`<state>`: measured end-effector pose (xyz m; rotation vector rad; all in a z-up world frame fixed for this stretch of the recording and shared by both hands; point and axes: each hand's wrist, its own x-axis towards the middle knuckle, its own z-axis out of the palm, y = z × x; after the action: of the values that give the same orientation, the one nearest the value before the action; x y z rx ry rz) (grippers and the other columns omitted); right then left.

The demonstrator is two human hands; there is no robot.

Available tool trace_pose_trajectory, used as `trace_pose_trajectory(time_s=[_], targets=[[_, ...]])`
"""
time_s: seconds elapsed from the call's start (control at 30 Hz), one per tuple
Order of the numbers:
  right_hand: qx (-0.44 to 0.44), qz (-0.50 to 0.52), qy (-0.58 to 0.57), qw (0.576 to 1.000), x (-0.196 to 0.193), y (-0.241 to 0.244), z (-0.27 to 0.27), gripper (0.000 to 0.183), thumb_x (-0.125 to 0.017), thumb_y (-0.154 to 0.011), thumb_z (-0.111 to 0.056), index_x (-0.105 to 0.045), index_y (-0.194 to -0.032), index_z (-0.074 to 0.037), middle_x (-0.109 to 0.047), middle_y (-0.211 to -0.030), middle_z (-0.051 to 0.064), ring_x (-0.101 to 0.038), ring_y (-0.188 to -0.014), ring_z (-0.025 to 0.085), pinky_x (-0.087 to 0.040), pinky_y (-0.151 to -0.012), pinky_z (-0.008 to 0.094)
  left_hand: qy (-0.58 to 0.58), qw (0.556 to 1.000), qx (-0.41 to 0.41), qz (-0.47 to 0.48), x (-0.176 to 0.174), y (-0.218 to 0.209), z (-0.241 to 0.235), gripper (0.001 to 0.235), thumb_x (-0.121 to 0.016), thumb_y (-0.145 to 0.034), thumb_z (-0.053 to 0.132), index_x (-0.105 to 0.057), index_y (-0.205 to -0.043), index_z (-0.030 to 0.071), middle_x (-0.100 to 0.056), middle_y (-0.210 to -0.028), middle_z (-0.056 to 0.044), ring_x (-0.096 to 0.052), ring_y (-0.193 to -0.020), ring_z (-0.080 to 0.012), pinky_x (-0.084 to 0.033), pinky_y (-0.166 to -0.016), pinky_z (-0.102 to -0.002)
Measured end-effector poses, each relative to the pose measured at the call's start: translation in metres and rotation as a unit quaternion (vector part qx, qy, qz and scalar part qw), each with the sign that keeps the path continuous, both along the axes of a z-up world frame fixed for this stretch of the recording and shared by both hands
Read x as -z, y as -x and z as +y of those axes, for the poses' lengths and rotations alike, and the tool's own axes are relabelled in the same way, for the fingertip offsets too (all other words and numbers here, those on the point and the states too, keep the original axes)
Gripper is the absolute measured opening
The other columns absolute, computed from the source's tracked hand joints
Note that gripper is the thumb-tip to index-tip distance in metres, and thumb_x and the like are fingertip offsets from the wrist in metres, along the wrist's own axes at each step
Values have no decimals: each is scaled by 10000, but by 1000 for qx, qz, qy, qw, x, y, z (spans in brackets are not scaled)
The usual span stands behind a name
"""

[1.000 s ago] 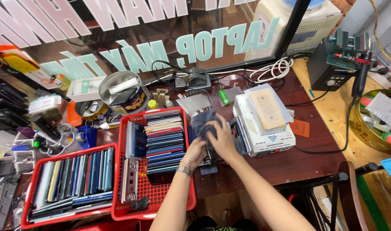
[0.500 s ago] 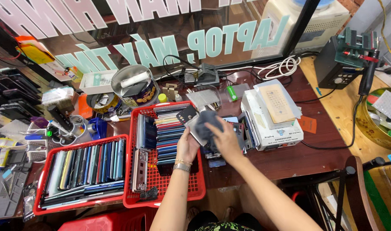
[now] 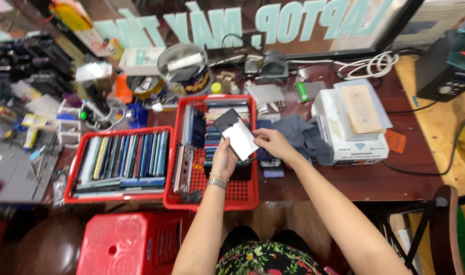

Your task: The person repeatedly picks up smartphones from a red basket, wipes them with a gray cloth, and returns them to the basket. The task continues in a repetitive cycle with no visible final state change or destination beyond the basket.

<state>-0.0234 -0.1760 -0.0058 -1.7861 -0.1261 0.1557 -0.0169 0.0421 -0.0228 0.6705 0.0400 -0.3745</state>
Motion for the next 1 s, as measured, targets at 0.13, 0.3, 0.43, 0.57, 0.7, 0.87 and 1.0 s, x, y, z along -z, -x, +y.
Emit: trace_pose_trajectory(time_s=[0.13,0.3,0.43,0.57,0.7,0.87,1.0], targets=[[-48,-14,-2,999,7,-4,32,276,-685,-920,-94,-684,-1188,-27,-737,-885,23,-656,-816,73,-530,-748,258,-91,995,-24,20,24,-5,59,445,-459,-1078,321,-469,-1448,73,-599,-1350,-112,-593,-1179,-236,-485,-993,-442],[-108,-5,120,987,3,11,61,241,-687,-902,-93,-682,-1138,-48,-746,-799,50,-680,-748,121,-538,-700,294,-242,939,-203,135,87,-7,128,420,-482,-1025,305,-611,-1330,46,-734,-1160,-125,-707,-1014,-230,-555,-919,-381],[-149,-54,296,942,3,24,79,239,-671,-883,-105,-703,-1119,-97,-719,-811,98,-698,-773,283,-535,-713,420,-320,889,-248,213,143,-1,145,357,-521,-1003,233,-652,-1269,34,-669,-1041,-96,-668,-926,-226,-590,-786,-401],[-152,-124,371,908,10,37,95,220,-637,-877,-88,-719,-1076,-128,-731,-960,88,-671,-955,331,-541,-782,487,-450,845,-177,228,172,9,145,358,-527,-981,182,-709,-1264,60,-677,-930,-103,-629,-800,-235,-561,-681,-395],[-137,-188,394,889,20,51,101,258,-627,-855,-90,-642,-1112,-116,-661,-1018,81,-635,-1026,310,-545,-797,484,-542,818,-136,137,182,14,135,391,-559,-929,162,-706,-1277,62,-773,-1038,-78,-693,-779,-172,-559,-725,-349],[-81,-276,414,864,29,58,108,258,-588,-851,-35,-565,-1101,-97,-603,-1030,77,-624,-1043,299,-569,-738,421,-636,759,-104,95,186,17,124,411,-559,-918,194,-707,-1290,102,-736,-1180,-160,-702,-1014,-280,-530,-918,-391],[-55,-297,406,863,29,63,110,283,-588,-836,-11,-580,-1111,-75,-580,-1041,109,-604,-1049,312,-569,-733,414,-689,712,-64,116,173,14,116,437,-540,-934,212,-685,-1338,130,-709,-1233,-203,-671,-1157,-348,-501,-1016,-415]])
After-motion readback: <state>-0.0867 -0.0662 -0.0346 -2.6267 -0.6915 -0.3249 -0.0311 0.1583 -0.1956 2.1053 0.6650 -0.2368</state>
